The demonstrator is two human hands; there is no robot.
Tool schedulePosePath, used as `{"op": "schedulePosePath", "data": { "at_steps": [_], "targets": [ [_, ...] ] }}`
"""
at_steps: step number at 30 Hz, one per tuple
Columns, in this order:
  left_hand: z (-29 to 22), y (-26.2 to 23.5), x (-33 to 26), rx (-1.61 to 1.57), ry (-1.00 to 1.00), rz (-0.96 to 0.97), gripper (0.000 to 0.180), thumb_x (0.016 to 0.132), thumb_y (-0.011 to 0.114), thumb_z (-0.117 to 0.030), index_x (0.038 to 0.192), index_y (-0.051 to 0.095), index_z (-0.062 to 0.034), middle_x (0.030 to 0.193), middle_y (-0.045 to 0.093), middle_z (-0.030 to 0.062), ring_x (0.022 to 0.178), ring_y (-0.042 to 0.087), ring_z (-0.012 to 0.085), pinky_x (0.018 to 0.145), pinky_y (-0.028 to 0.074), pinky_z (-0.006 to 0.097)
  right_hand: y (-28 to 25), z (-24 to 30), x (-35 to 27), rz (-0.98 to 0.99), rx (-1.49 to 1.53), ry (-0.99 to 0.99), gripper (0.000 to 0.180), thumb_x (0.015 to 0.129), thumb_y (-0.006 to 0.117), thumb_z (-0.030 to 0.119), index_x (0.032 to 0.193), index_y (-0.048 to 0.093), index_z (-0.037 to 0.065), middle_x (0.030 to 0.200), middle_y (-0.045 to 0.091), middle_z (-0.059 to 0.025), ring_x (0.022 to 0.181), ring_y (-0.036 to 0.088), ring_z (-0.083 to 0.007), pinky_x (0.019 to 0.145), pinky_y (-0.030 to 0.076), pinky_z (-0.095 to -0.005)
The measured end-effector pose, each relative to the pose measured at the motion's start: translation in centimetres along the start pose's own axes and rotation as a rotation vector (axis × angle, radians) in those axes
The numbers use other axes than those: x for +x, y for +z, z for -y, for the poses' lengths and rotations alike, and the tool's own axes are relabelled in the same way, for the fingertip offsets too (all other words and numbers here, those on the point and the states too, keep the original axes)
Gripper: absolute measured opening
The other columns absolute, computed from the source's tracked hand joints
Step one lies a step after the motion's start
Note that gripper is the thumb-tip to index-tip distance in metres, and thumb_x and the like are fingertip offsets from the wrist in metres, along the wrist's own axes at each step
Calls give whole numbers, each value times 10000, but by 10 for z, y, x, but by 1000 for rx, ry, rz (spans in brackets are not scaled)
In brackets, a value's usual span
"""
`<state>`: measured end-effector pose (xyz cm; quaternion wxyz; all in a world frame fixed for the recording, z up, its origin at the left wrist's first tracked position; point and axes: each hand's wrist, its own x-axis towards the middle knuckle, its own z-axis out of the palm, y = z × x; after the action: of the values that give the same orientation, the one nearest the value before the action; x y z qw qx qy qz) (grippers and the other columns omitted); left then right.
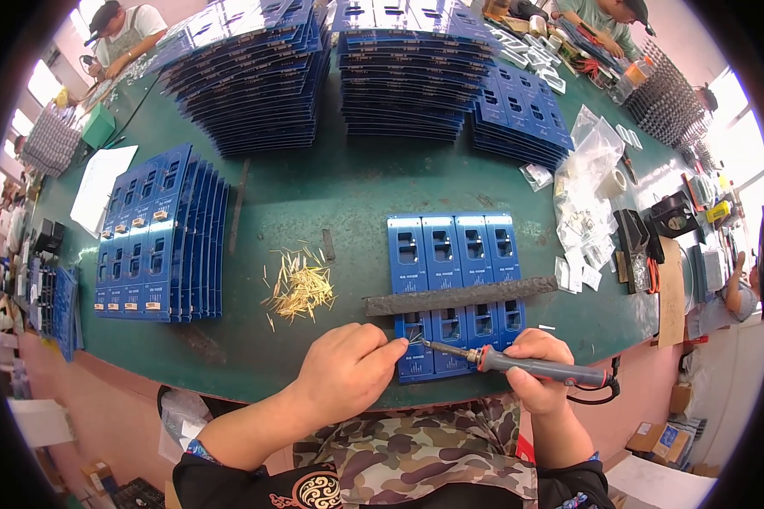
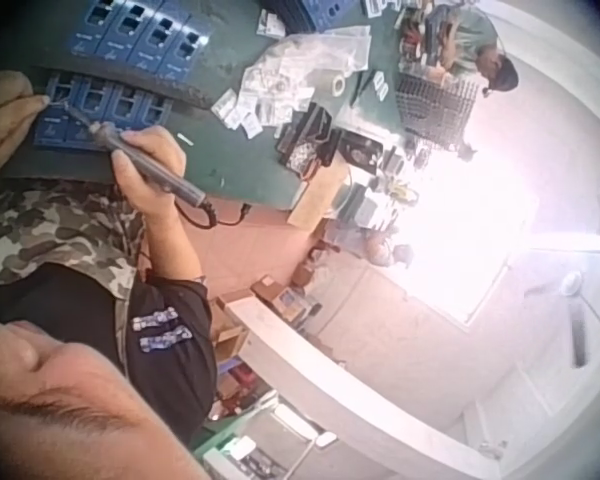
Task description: The person inserts metal pins into blue plastic fixtures by hand, then solders them using a soldering iron and solder wire.
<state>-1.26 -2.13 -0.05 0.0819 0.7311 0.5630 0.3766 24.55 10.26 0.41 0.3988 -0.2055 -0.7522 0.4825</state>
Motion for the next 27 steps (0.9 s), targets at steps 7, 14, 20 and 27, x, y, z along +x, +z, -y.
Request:
{"op": "schedulePosePath", "data": {
  "at_steps": [7,14,20,27],
  "targets": [
    [0,0,1,5,3,1,338,690,712,14,1016,656,-59,793,558,60,648,580,239,539,470,342,-1,0,0,5,-13,-1,196,704,724,63,868,651,-15,710,642,-116,579,589,-212,546,464,-314],
    [-1,0,2,7,15,-16,337,685,715,14,1011,659,-54,791,559,60,643,578,239,537,469,343,1,-3,-8,-80,100,51,179,738,709,70,881,645,-16,726,631,-114,612,588,-207,555,462,-309],
    [-9,-5,0,-27,2,-35,306,713,713,19,1008,667,-52,773,572,71,633,579,244,539,471,345,-4,1,-14,-265,274,98,235,810,714,132,968,622,-15,833,626,-117,659,570,-170,595,483,-289],
    [-50,11,18,-310,60,-37,270,763,744,1,1015,649,-25,835,632,101,667,616,251,559,501,337,24,16,-16,-13,299,104,369,835,711,-10,1176,573,15,935,675,-149,822,680,-219,736,548,-325]
  ]
}}
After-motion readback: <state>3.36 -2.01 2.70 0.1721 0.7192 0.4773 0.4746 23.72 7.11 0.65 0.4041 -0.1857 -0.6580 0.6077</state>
